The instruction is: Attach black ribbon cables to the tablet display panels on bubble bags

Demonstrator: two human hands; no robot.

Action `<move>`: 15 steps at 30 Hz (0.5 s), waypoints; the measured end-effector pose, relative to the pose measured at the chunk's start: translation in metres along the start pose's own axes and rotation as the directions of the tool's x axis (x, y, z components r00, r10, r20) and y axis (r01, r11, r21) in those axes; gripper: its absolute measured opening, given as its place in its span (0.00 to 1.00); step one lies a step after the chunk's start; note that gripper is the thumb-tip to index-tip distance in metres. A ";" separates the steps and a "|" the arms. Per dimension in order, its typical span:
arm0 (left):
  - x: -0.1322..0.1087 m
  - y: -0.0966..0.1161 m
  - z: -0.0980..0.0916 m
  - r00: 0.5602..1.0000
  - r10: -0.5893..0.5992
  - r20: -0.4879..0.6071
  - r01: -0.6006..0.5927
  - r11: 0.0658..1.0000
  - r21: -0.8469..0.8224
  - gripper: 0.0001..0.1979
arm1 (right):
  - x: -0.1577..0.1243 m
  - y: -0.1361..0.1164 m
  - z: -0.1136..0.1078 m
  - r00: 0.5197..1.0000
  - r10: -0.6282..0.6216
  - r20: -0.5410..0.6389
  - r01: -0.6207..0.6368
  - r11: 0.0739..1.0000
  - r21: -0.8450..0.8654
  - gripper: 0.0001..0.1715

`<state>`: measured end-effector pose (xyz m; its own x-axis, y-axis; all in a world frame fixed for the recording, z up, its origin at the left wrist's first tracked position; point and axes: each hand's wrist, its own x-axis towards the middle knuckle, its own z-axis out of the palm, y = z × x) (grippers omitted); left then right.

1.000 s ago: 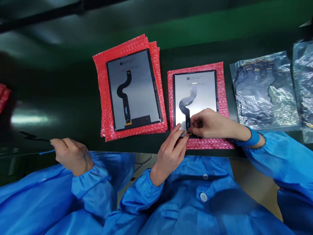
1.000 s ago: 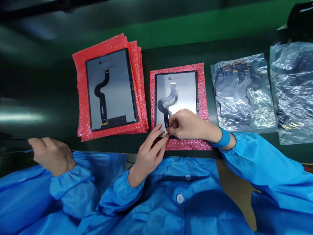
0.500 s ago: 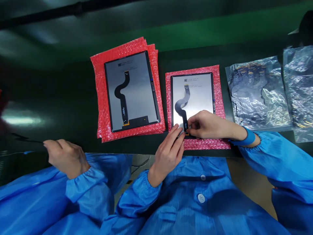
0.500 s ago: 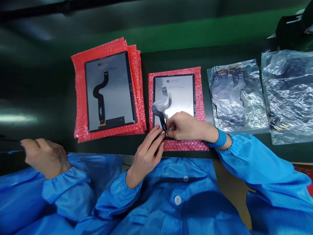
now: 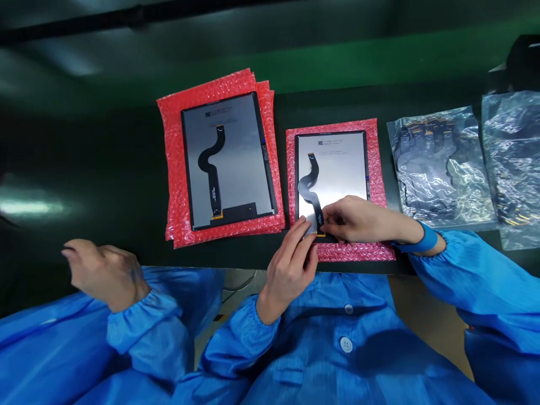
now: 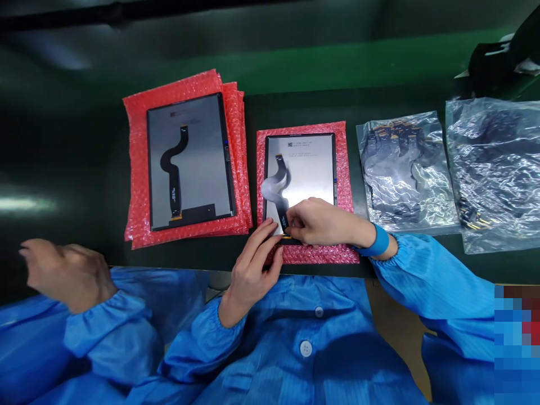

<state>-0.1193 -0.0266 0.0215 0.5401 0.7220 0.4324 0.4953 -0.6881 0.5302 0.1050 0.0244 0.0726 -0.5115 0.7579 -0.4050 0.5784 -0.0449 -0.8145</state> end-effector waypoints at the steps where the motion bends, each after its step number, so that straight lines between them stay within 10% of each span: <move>1: 0.000 0.000 0.000 1.000 -0.003 -0.005 0.002 1.000 -0.003 0.16 | 0.000 0.000 -0.001 1.000 -0.002 0.015 0.002 1.000 0.000 0.11; 15: 0.001 0.000 0.004 1.000 0.004 -0.023 -0.004 1.000 -0.010 0.16 | -0.004 -0.001 0.005 0.997 0.046 -0.057 -0.050 0.995 -0.081 0.10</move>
<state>-0.1160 -0.0264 0.0185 0.5261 0.7209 0.4512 0.4864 -0.6902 0.5357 0.1027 0.0182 0.0726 -0.4472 0.7911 -0.4174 0.6532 -0.0298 -0.7566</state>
